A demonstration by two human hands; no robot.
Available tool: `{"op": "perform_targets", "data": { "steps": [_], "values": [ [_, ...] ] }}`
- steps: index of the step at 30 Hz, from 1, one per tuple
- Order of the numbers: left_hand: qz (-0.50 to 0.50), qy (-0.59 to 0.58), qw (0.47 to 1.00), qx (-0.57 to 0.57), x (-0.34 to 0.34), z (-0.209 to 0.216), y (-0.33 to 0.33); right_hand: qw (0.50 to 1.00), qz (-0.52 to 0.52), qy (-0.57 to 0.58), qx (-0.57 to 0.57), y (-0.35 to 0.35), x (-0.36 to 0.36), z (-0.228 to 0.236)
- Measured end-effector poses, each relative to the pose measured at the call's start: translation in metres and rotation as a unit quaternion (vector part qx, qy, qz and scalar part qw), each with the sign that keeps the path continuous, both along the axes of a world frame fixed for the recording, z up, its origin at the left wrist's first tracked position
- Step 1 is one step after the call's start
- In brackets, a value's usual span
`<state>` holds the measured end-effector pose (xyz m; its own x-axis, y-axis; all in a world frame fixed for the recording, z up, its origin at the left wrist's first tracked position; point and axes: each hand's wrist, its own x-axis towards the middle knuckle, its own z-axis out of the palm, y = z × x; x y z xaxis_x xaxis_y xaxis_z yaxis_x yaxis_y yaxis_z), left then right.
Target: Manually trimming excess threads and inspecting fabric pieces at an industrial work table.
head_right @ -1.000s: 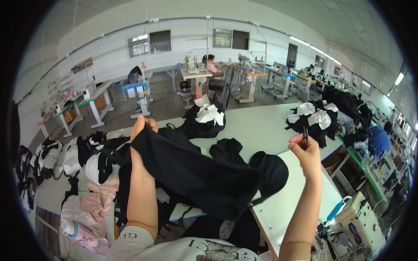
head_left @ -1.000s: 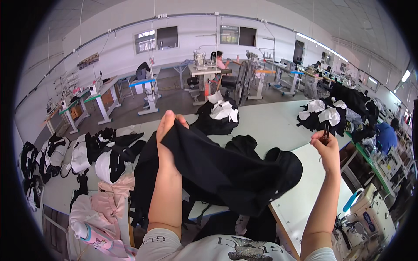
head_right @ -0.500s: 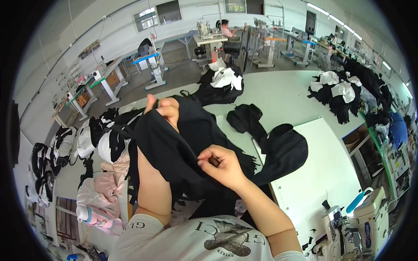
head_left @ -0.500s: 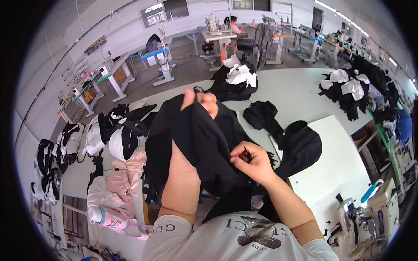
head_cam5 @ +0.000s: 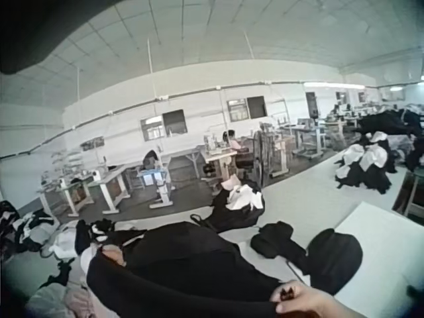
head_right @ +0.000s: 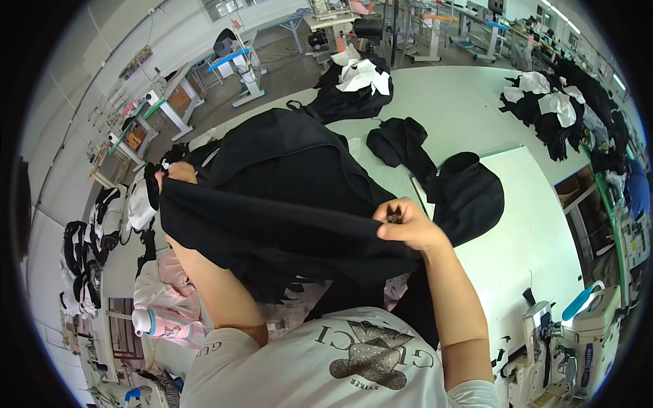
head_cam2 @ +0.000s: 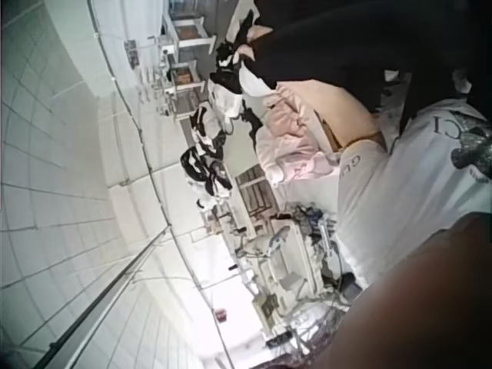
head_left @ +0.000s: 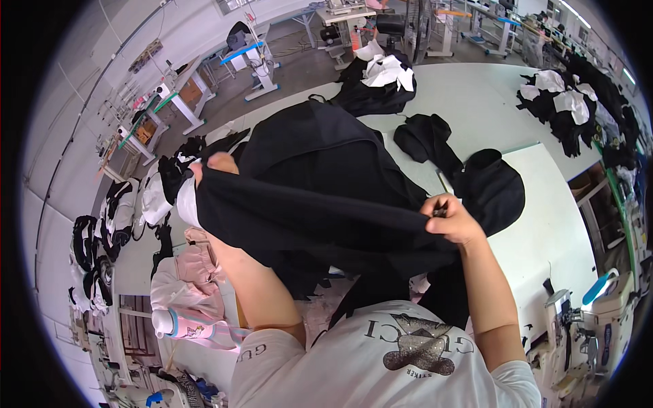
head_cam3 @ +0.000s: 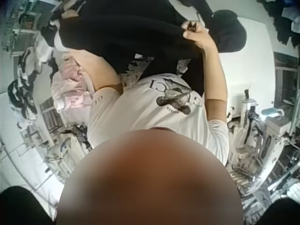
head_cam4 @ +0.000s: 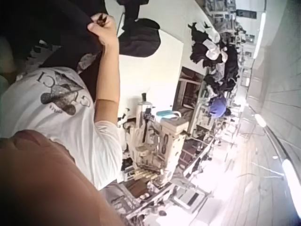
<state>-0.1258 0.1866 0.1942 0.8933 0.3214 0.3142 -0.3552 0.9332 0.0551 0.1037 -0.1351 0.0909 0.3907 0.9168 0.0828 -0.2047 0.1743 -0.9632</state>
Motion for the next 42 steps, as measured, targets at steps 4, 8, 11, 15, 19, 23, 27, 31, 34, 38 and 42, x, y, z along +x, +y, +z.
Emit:
{"op": "perform_targets", "data": {
  "steps": [4, 8, 11, 15, 19, 23, 27, 31, 34, 38, 42],
  "values": [
    [0.386, 0.256, 0.807, 0.367, -0.006, -0.042, -0.019, 1.0, 0.019, -0.006, -0.016, -0.01, 0.012, 0.015],
    [0.475, 0.347, 0.565, 0.579, 0.034, -0.051, -0.063, 0.999, -0.014, -0.016, -0.036, -0.002, 0.007, 0.033],
    [0.315, 0.184, 0.557, 0.746, 0.067, -0.047, -0.138, 1.0, 0.002, -0.005, -0.027, 0.004, 0.004, 0.039],
    [0.141, 0.236, 0.645, 0.713, 0.081, -0.064, -0.174, 0.999, 0.031, 0.001, -0.018, -0.001, 0.004, 0.041],
    [0.106, 0.224, 0.675, 0.695, 0.078, -0.056, -0.16, 0.987, 0.121, -0.074, -0.072, -0.022, 0.014, 0.041],
    [0.104, 0.234, 0.635, 0.729, 0.069, -0.042, -0.147, 0.984, 0.107, -0.107, -0.099, -0.04, 0.017, 0.036],
    [0.125, 0.213, 0.569, 0.784, 0.063, -0.031, -0.14, 0.981, 0.111, -0.132, -0.092, -0.062, 0.029, 0.021],
    [0.109, 0.202, 0.573, 0.787, 0.063, -0.031, -0.136, 0.985, 0.122, -0.076, -0.098, -0.078, 0.031, 0.014],
    [0.105, 0.205, 0.576, 0.784, 0.063, -0.032, -0.131, 0.987, 0.122, -0.05, -0.093, -0.089, 0.032, 0.007],
    [0.092, 0.219, 0.596, 0.767, 0.062, -0.034, -0.125, 0.99, 0.092, -0.051, -0.093, -0.106, 0.033, 0.001],
    [0.085, 0.236, 0.605, 0.755, 0.064, -0.037, -0.118, 0.992, 0.069, -0.039, -0.103, -0.124, 0.039, -0.008]
  ]
}}
